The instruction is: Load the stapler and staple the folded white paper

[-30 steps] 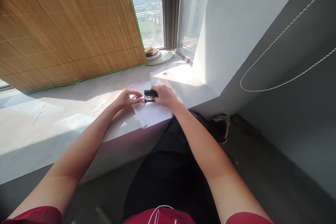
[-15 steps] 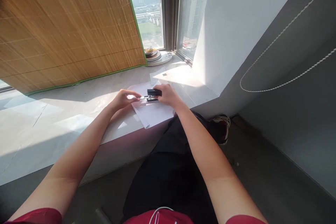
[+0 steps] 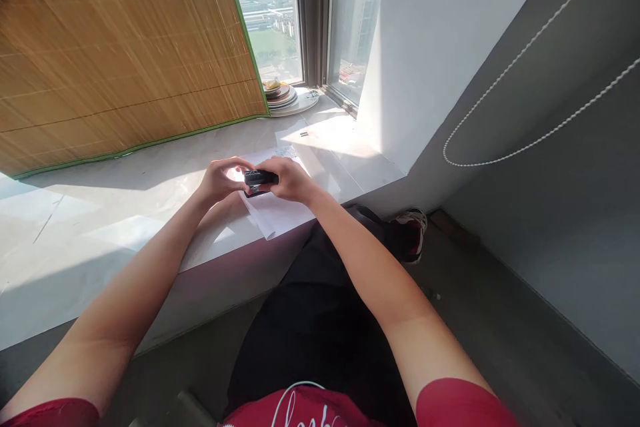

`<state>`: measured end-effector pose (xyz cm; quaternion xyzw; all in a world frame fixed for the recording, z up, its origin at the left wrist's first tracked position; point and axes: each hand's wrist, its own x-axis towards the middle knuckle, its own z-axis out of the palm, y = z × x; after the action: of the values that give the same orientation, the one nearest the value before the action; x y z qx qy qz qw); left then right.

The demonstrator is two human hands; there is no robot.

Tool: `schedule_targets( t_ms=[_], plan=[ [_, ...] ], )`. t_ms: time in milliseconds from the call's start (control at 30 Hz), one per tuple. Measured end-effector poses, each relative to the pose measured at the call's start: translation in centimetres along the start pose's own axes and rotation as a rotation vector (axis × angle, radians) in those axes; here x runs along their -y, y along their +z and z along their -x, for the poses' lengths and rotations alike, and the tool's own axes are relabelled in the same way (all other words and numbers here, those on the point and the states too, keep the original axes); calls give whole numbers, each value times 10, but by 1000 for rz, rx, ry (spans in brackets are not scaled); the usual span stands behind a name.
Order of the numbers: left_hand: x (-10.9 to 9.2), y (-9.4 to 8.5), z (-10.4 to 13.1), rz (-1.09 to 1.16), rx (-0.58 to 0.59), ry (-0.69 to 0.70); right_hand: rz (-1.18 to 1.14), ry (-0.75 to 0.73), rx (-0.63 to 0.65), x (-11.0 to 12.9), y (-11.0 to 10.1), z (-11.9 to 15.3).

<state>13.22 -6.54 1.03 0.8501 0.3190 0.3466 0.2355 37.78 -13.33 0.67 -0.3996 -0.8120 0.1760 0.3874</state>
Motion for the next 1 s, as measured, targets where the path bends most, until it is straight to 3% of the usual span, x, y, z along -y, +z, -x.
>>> schedule_targets(
  t_ms=[167,300,400,567,733,833,1000],
  plan=[
    [8,-2,1,18,36,54,22,-24,37,-4,6,0],
    [19,-8,-1,173,16,68,-52,-58,-43,-8,12,1],
    [24,-14,-1,299,-55,21,-3,-12,-49,-11,13,2],
    [27,-13,-1,383,-291,-119,109,55,54,-11,16,0],
    [33,-7,-3,402,-268,-147,127,106,97,-8,18,-2],
    [37,-8,-4,408,-265,-160,130,158,76,-20,7,3],
    [37,-7,-5,478,-341,-193,87,275,-71,-55,-34,27]
  ],
)
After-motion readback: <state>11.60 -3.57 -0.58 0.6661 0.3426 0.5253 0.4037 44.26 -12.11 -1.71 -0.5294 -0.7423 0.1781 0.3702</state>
